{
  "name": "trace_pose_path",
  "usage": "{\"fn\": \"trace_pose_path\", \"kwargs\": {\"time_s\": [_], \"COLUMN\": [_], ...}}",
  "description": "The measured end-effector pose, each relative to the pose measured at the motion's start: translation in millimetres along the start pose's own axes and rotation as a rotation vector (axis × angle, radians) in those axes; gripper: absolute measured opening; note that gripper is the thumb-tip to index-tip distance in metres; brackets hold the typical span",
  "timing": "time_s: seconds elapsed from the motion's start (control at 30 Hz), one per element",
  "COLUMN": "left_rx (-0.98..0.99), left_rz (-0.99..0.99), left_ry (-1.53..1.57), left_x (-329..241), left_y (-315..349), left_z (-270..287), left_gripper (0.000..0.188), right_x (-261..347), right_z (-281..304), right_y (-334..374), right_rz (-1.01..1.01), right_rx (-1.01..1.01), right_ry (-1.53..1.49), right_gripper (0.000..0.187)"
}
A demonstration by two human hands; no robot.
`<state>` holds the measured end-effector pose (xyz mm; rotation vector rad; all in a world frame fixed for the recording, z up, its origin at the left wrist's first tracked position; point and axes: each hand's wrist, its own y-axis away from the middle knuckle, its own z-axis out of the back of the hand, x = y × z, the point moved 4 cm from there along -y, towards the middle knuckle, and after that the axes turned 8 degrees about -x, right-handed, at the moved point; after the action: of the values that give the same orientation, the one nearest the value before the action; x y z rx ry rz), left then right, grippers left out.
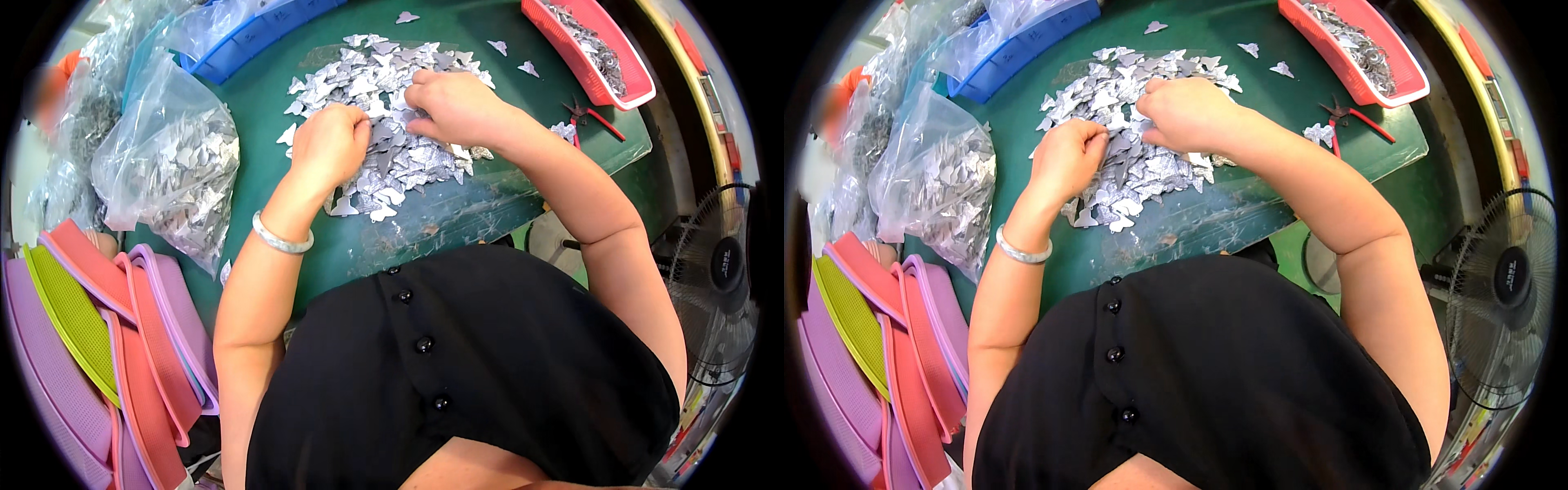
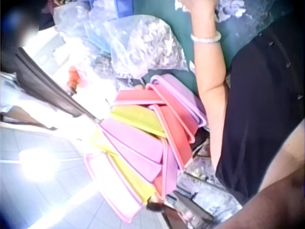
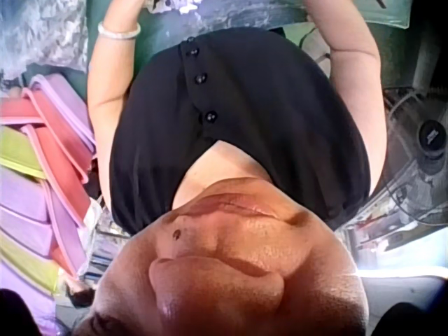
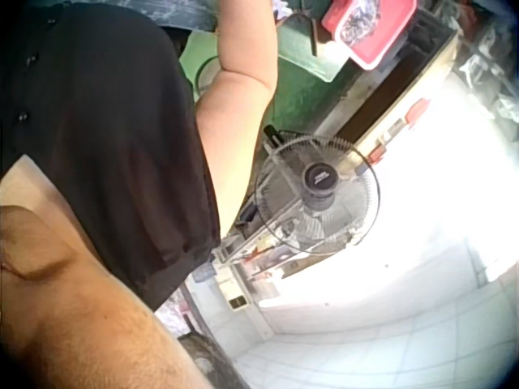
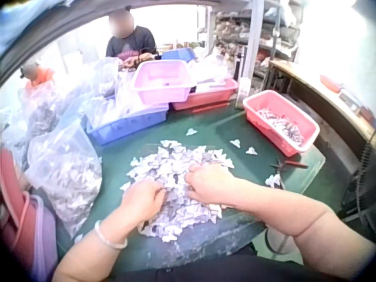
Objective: The person repeatedly picks up small silver star-shaped pieces and tiny metal rings from a green table, inserts the rings into the stars, and places the assembled units into a clear plastic bag. The person occasionally gathers loose pieces from the table to continue the process.
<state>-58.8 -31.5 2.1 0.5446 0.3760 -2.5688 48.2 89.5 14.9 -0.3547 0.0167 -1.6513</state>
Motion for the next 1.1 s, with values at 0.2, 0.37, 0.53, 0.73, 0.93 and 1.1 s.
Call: {"fn": "trace_pose_path", "kwargs": {"time_s": [0.2, 0.37, 0.53, 0.73, 0.93, 1.1], "left_rx": [-0.066, 0.087, 0.117, 0.145, 0.19, 0.113], "left_rz": [0.237, 0.506, 0.562, 0.626, 0.62, 0.625], "left_ry": [0.339, 1.11, 1.188, 1.393, 1.851, 1.786], "left_x": [18.6, 22.7, 17.4, 15.3, 18.2, 16.4], "left_y": [0.2, 5.3, 10.7, 14.6, 16.0, 10.1], "left_z": [3.7, 2.5, 3.4, 2.4, 4.5, 8.1], "left_gripper": [0.018, 0.012, 0.01, 0.009, 0.016, 0.02], "right_x": [-1.5, -19.7, -29.8, -31.6, -46.7, -55.3], "right_z": [-2.0, -3.1, -6.5, -4.3, -3.4, -0.9], "right_y": [1.7, 7.4, 9.1, 14.3, 17.9, 15.3], "right_rz": [-0.013, -0.212, -0.538, -0.637, -0.559, -0.513], "right_rx": [-0.083, -0.164, -0.077, -0.009, -0.088, -0.144], "right_ry": [0.001, -0.447, -0.904, -1.259, -1.801, -1.801], "right_gripper": [0.013, 0.013, 0.016, 0.01, 0.012, 0.016]}}
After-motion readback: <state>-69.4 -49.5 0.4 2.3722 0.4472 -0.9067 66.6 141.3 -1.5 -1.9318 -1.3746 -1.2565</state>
